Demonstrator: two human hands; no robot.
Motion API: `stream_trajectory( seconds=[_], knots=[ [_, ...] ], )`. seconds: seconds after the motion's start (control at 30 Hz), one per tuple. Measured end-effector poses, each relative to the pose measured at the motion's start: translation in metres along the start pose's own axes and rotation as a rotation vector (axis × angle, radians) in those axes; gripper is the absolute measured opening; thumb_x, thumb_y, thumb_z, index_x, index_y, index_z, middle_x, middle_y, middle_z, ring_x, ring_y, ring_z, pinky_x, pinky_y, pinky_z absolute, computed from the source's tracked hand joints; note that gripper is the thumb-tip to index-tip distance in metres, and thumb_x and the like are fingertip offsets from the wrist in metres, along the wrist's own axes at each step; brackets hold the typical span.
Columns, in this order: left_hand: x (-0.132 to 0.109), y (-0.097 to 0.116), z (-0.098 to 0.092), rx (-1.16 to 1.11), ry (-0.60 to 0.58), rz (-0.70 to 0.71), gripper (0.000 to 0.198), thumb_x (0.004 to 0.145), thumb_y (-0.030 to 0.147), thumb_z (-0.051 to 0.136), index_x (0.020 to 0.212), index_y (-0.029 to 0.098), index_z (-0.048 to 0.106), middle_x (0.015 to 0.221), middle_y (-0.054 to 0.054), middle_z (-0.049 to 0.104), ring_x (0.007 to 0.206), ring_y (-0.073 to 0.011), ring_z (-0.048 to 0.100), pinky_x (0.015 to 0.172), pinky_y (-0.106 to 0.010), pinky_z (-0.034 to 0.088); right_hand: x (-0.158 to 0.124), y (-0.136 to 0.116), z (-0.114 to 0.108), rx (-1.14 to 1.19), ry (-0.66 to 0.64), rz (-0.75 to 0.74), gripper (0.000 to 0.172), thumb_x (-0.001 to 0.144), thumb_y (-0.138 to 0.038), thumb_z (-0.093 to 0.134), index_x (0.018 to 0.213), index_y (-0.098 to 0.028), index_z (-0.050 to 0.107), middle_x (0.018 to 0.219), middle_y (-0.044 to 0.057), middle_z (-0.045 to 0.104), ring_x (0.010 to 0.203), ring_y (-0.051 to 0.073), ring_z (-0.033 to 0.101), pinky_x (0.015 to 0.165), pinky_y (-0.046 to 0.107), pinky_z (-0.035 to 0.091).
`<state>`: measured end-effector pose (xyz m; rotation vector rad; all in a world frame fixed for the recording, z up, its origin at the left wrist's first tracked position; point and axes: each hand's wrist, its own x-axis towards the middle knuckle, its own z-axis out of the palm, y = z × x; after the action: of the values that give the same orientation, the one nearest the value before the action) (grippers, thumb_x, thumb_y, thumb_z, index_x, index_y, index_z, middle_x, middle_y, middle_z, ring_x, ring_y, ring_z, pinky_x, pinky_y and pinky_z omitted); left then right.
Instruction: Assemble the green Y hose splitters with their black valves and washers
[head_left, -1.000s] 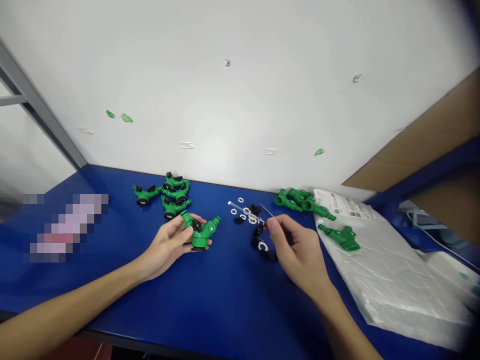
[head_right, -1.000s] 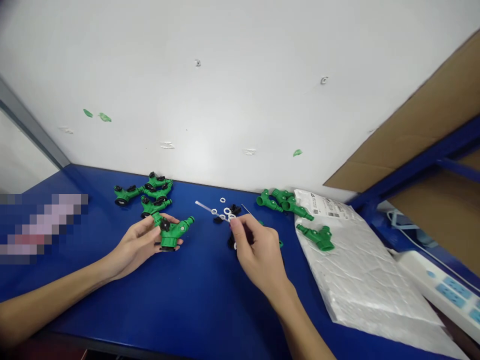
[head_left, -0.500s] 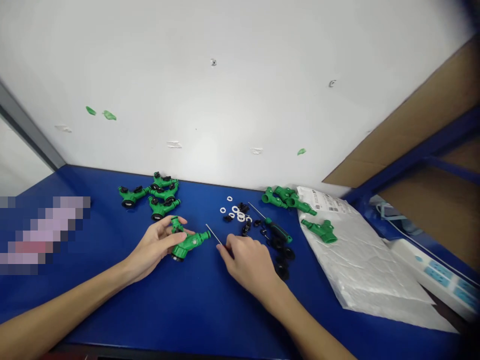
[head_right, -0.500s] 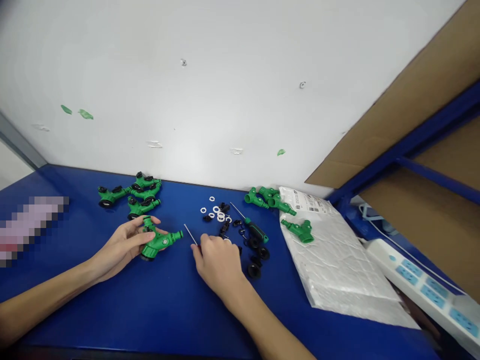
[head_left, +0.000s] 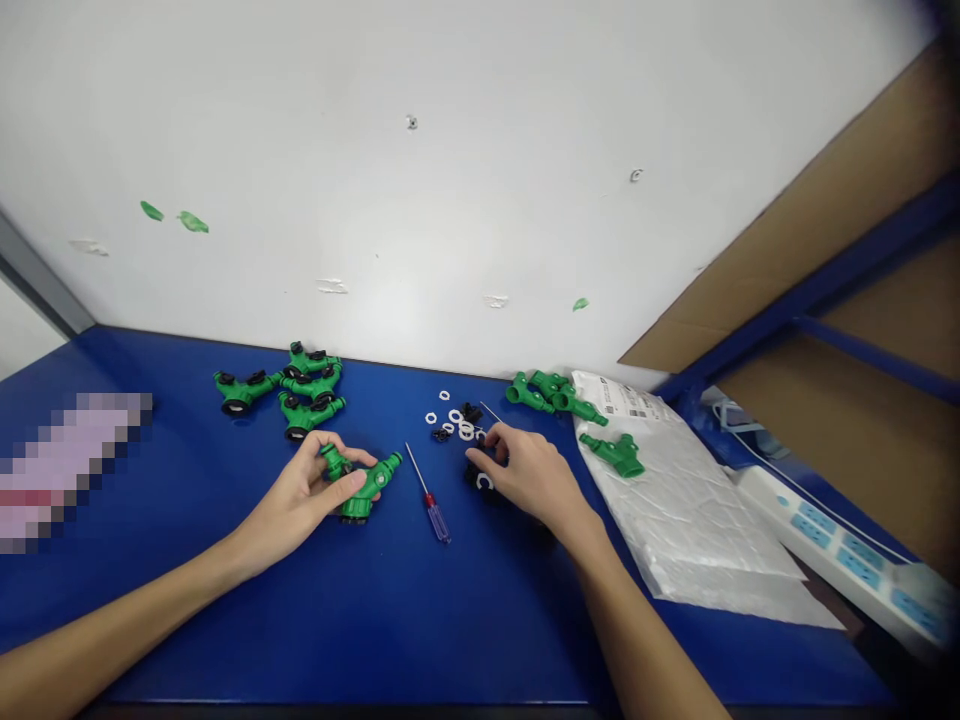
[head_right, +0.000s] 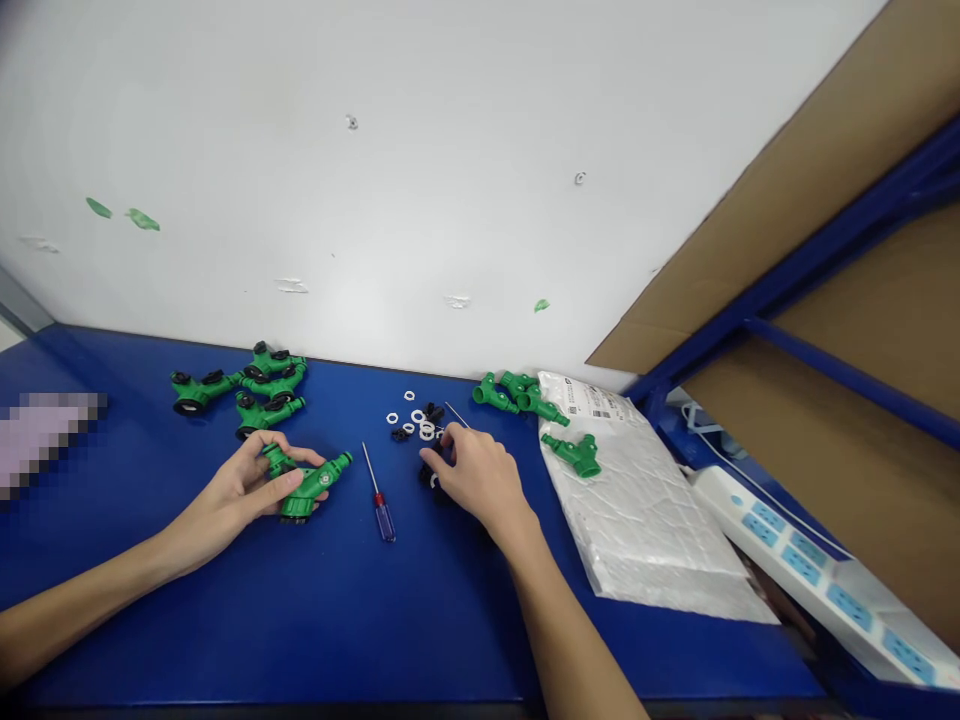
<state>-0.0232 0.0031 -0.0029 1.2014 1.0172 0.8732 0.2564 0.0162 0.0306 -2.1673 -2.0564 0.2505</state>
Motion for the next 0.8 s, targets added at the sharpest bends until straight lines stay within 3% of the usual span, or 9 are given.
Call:
stream_trajectory(
  seconds=[0.2,0.4,0.53,0.67,0.8],
  knots=[
    [-0.004,0.003,0.002,-0.199,-0.027,-0.013,0.038,0.079,0.033,0.076,0.09,0.025,0.041,0.12,-0.002,0.062,0.097,-0.0197,0.066,0.084,-0.036,0.051,-0.002,-0.01,0.01,0.016,-0.013,-0.045,0.006,0.086,-0.019,0.055,0.086,-0.02,0.061,0.085,0.005,0.069,0.076,0.02,0.062,0.058,0.026,0.03],
    [-0.006,0.008,0.006,-0.389,-0.047,-0.135,0.04,0.073,0.023,0.081,0.082,0.023,0.041,0.122,-0.004,0.063,0.104,-0.0252,0.067,0.09,-0.041,0.05,0.002,-0.004,0.009,0.108,0.013,-0.139,0.007,0.085,-0.02,0.056,0.081,-0.019,0.061,0.08,0.004,0.068,0.073,0.018,0.062,0.064,0.027,0.04],
    [-0.008,0.009,0.009,-0.499,-0.085,-0.158,0.038,0.076,0.018,0.078,0.083,0.023,0.041,0.118,-0.005,0.066,0.102,-0.0248,0.068,0.093,-0.042,0.047,-0.003,-0.012,0.015,0.575,0.038,-0.239,0.011,0.083,-0.028,0.064,0.079,-0.018,0.061,0.074,0.003,0.067,0.068,0.017,0.064,0.067,0.029,0.049],
    [-0.009,0.008,0.014,-0.604,-0.117,-0.159,0.028,0.086,0.023,0.068,0.082,0.022,0.041,0.115,-0.006,0.067,0.101,-0.0222,0.067,0.088,-0.037,0.047,-0.019,-0.037,0.025,1.106,-0.059,-0.314,0.028,0.076,-0.034,0.075,0.098,-0.019,0.068,0.083,0.003,0.067,0.075,0.016,0.066,0.071,0.029,0.055],
    [-0.013,0.004,0.02,-0.664,-0.171,-0.122,0.023,0.088,0.023,0.066,0.083,0.023,0.043,0.116,-0.002,0.065,0.1,-0.0177,0.065,0.085,-0.032,0.047,-0.031,-0.058,0.037,1.159,-0.061,-0.384,0.02,0.078,-0.033,0.075,0.092,-0.018,0.073,0.082,0.004,0.065,0.068,0.013,0.062,0.065,0.027,0.054]
  ],
)
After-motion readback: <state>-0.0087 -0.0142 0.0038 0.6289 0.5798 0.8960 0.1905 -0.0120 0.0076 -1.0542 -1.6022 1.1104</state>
